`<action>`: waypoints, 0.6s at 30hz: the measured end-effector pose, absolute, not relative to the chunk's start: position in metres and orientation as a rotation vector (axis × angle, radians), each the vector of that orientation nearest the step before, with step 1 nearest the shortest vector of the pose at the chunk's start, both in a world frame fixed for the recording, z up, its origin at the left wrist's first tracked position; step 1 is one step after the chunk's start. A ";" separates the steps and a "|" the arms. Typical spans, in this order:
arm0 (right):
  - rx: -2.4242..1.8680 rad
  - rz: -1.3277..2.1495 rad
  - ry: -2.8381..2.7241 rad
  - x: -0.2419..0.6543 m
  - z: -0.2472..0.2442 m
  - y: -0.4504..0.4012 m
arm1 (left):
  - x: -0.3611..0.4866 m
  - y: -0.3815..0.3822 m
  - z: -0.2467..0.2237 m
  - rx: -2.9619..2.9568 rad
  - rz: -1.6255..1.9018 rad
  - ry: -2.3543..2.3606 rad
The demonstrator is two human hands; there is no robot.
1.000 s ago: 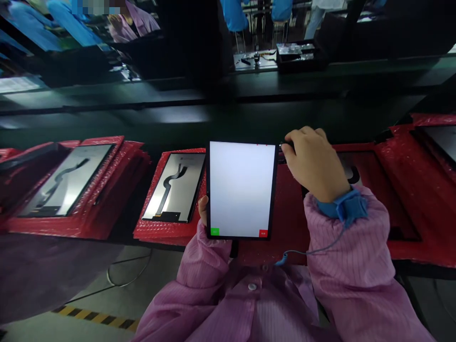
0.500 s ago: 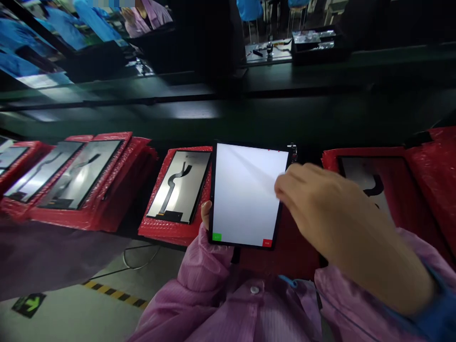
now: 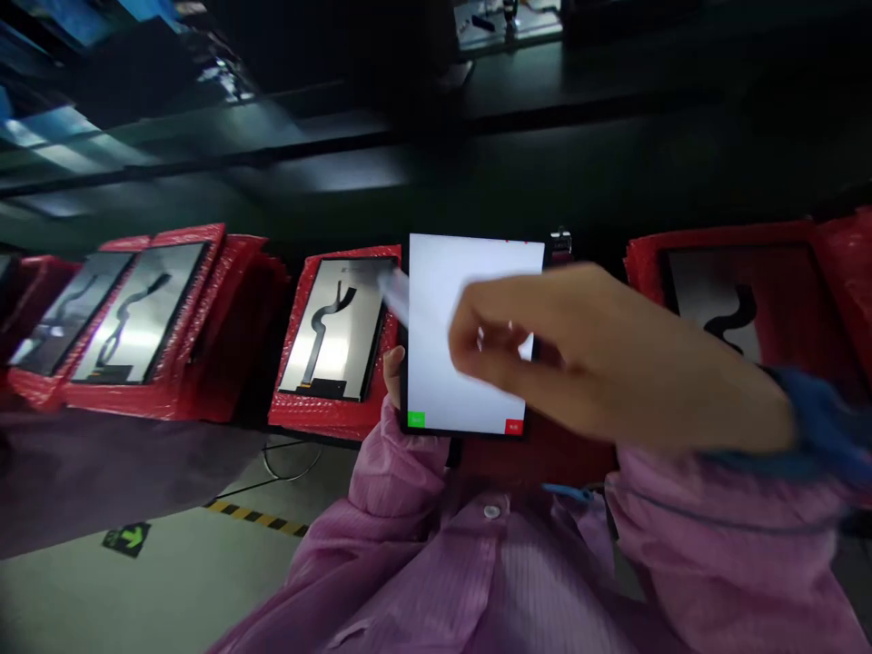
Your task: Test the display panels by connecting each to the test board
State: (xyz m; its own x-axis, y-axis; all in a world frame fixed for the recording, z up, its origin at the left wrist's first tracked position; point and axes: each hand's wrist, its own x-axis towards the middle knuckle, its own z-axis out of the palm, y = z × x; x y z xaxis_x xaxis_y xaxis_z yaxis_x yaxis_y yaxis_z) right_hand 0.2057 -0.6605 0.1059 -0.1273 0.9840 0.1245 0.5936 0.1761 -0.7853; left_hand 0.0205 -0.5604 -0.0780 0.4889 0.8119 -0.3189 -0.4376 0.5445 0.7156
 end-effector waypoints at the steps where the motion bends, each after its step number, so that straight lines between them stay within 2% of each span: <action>1: -1.457 0.842 -1.697 0.207 0.104 -0.647 | 0.021 -0.559 -0.078 0.572 0.815 0.662; 6: -1.150 1.153 -1.075 0.199 0.073 -0.603 | 0.028 -0.559 -0.072 0.524 0.838 0.640; 11: -0.958 1.166 -0.849 0.196 0.061 -0.594 | 0.026 -0.560 -0.075 0.540 0.804 0.650; 14: -1.141 0.993 -0.963 0.199 0.073 -0.603 | 0.024 -0.556 -0.081 0.574 0.804 0.706; 18: -1.654 0.462 -1.404 0.203 0.085 -0.619 | 0.022 -0.551 -0.082 0.543 0.808 0.739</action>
